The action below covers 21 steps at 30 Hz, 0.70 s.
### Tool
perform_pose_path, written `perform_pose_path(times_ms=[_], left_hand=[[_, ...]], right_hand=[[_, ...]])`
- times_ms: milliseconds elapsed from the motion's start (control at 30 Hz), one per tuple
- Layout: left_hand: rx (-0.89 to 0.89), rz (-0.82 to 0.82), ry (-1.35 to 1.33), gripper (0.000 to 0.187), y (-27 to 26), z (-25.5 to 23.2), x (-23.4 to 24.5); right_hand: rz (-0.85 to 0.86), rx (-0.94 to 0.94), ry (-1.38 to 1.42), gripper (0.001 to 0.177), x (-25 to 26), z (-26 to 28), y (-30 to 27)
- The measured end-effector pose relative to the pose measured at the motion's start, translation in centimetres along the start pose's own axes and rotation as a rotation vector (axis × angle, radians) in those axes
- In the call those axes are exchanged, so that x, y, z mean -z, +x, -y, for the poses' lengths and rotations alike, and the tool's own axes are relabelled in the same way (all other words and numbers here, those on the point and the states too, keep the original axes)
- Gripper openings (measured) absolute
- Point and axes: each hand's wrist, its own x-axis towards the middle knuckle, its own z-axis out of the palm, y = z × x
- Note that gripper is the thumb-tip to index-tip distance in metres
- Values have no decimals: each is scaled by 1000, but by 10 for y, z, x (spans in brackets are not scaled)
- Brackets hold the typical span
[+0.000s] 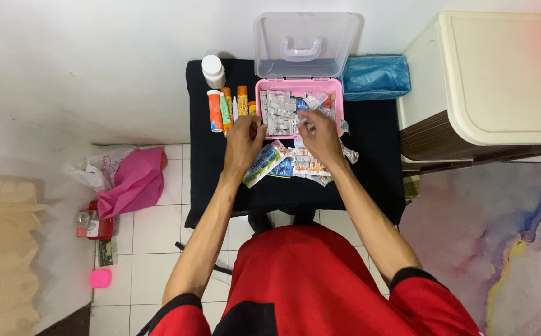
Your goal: The person opens a medicine box, unloads blister packs, bottles, and packets onto the table, and closes the box lid.
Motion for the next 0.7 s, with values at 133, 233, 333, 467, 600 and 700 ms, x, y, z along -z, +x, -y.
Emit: perform_pose_path(times_ms=[133, 233, 333, 467, 600, 700], left_hand=[[-308, -180, 148, 28, 32, 13, -25], [-311, -222, 159, 34, 53, 27, -40], [-272, -203, 184, 37, 59, 40, -45], [-198, -148, 109, 32, 61, 38, -41], [-190, -157, 141, 31, 58, 32, -39], [-207, -154, 111, 34, 57, 29, -37]], right_hand=[[20, 195, -179, 50, -19, -38, 50], [46, 239, -325, 64, -36, -56, 82], [184, -43, -344, 47, -43, -60, 99], [127, -41, -247, 56, -49, -50, 102], [153, -177, -304, 70, -46, -45, 108], [223, -96, -348, 68, -37, -48, 111]])
